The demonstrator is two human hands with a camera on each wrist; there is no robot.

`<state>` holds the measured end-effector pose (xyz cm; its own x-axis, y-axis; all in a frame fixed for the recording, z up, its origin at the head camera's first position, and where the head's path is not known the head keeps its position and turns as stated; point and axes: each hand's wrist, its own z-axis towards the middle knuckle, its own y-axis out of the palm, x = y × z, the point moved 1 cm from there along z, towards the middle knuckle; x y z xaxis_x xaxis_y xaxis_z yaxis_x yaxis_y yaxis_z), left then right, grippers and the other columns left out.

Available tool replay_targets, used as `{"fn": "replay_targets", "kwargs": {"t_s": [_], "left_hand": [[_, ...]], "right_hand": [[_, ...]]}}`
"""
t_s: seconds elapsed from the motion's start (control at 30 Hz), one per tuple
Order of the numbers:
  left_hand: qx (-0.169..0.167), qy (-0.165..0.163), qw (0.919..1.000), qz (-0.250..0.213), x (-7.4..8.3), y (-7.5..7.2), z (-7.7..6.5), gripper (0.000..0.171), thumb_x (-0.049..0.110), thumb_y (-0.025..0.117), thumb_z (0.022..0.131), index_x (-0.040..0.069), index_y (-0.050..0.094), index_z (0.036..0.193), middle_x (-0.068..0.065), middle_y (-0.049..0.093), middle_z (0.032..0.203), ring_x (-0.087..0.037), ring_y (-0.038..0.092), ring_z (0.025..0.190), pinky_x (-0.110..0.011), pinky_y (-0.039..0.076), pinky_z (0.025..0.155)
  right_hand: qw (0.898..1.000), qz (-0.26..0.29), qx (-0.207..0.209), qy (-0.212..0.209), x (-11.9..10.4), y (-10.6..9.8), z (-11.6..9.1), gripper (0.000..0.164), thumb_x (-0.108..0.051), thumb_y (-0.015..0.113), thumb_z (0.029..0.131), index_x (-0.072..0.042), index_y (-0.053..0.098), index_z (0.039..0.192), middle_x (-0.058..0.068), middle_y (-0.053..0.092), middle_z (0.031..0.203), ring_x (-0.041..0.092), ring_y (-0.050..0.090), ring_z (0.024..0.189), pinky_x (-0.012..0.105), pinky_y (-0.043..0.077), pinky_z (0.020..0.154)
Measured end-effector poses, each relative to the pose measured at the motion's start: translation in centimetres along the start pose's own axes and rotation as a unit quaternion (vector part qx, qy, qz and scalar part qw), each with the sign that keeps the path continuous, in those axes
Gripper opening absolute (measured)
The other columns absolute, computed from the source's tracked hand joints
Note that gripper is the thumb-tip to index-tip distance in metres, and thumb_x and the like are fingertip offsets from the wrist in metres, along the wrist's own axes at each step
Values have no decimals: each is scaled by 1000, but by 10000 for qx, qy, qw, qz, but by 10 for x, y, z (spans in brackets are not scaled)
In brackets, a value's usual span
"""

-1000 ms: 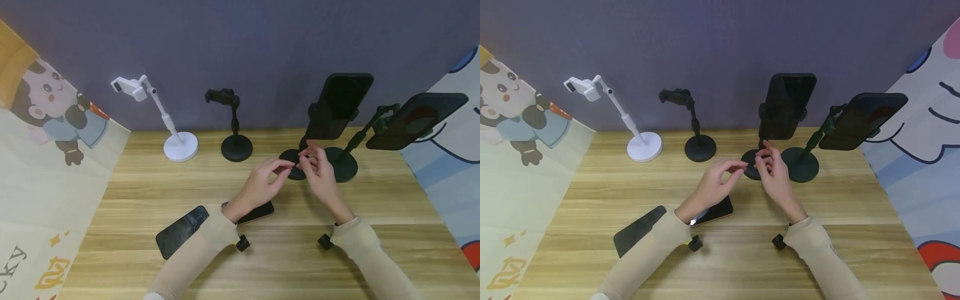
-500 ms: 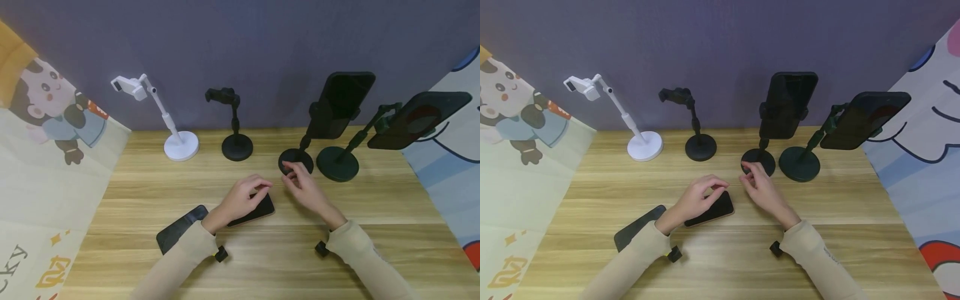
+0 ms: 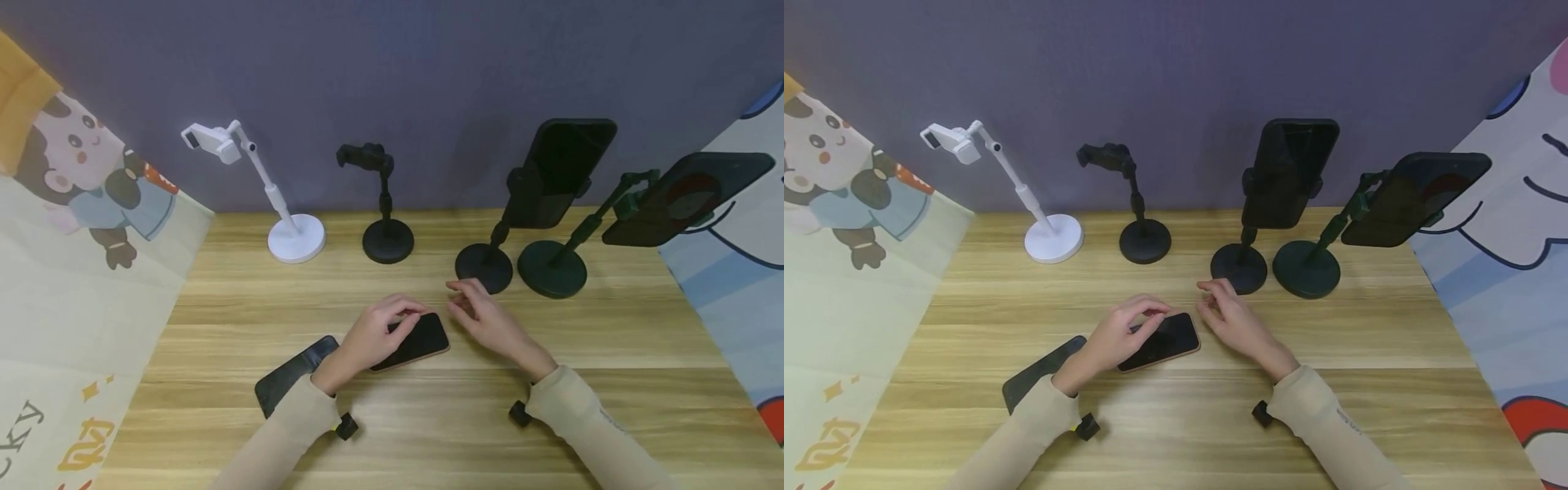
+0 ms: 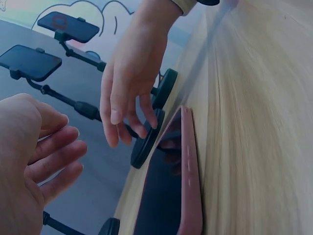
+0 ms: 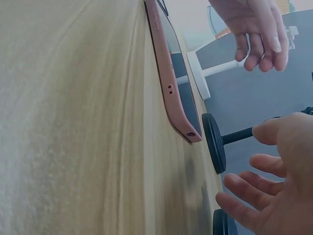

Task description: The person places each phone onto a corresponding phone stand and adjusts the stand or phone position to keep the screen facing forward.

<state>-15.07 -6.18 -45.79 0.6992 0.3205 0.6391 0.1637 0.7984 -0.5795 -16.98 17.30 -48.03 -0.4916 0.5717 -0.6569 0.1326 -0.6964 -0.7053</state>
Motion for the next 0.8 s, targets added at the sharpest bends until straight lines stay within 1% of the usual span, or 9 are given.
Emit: {"fn": "replay_targets", "kwargs": {"t_s": [0.1, 0.2, 0.37, 0.47, 0.6, 0.67, 0.73, 0.8], "left_hand": [[140, -73, 9997, 185, -3, -4, -2, 18, 14, 56, 93, 11, 68, 107, 1, 66, 104, -4, 58, 98, -19, 52, 79], [280, -83, 9989, 372, -5, -10, -1, 18, 11, 59, 91, 12, 68, 106, 2, 67, 103, -3, 58, 97, -22, 51, 81], [471, 114, 9973, 546, -5, -24, 5, 19, 9, 61, 89, 9, 68, 107, 0, 66, 102, -6, 58, 95, -27, 52, 81], [749, 268, 9948, 637, -5, -37, 12, 20, 10, 60, 90, 5, 67, 108, -4, 67, 102, -11, 59, 93, -30, 53, 80], [1332, 451, 9870, 780, -8, -58, 24, 21, 8, 60, 89, 2, 66, 109, -8, 66, 105, -15, 59, 93, -35, 53, 78], [1592, 548, 9817, 889, -9, -68, 30, 22, 7, 60, 89, 3, 66, 110, -8, 66, 107, -15, 59, 94, -36, 52, 77], [1773, 639, 9766, 1035, -9, -76, 36, 24, 8, 60, 89, 4, 66, 111, -8, 65, 109, -16, 59, 97, -35, 52, 79], [1929, 781, 9707, 1203, -10, -83, 41, 25, 8, 60, 88, 3, 66, 112, -9, 64, 111, -17, 58, 100, -35, 50, 83]], "right_hand": [[9999, -95, -116, 74, -1, 2, 1, 42, -20, 56, 95, -2, 50, 132, 10, 50, 123, 22, 57, 103, 41, 51, 86], [9994, -261, -168, 139, -2, 2, 3, 42, -23, 56, 95, -5, 50, 132, 8, 48, 127, 22, 52, 111, 44, 47, 91], [9990, -383, -195, 128, -2, 3, 7, 43, -26, 55, 95, -5, 50, 132, 10, 46, 132, 23, 41, 123, 47, 41, 99], [9990, -384, -231, 82, -2, 5, 12, 43, -25, 55, 95, -4, 50, 133, 11, 45, 134, 24, 38, 126, 48, 39, 99], [9984, -491, -294, -7, -1, 8, 21, 43, -24, 54, 96, -4, 49, 133, 12, 44, 136, 25, 36, 128, 48, 37, 102], [9980, -555, -283, -67, -1, 10, 26, 43, -24, 54, 96, -3, 49, 133, 13, 44, 137, 26, 36, 129, 49, 33, 105], [9976, -633, -245, -163, 1, 12, 30, 42, -22, 55, 95, -2, 50, 132, 15, 44, 137, 29, 36, 128, 53, 30, 106], [9971, -697, -188, -242, 2, 14, 34, 42, -20, 57, 94, -1, 51, 131, 17, 44, 137, 30, 36, 128, 54, 28, 107]]}}
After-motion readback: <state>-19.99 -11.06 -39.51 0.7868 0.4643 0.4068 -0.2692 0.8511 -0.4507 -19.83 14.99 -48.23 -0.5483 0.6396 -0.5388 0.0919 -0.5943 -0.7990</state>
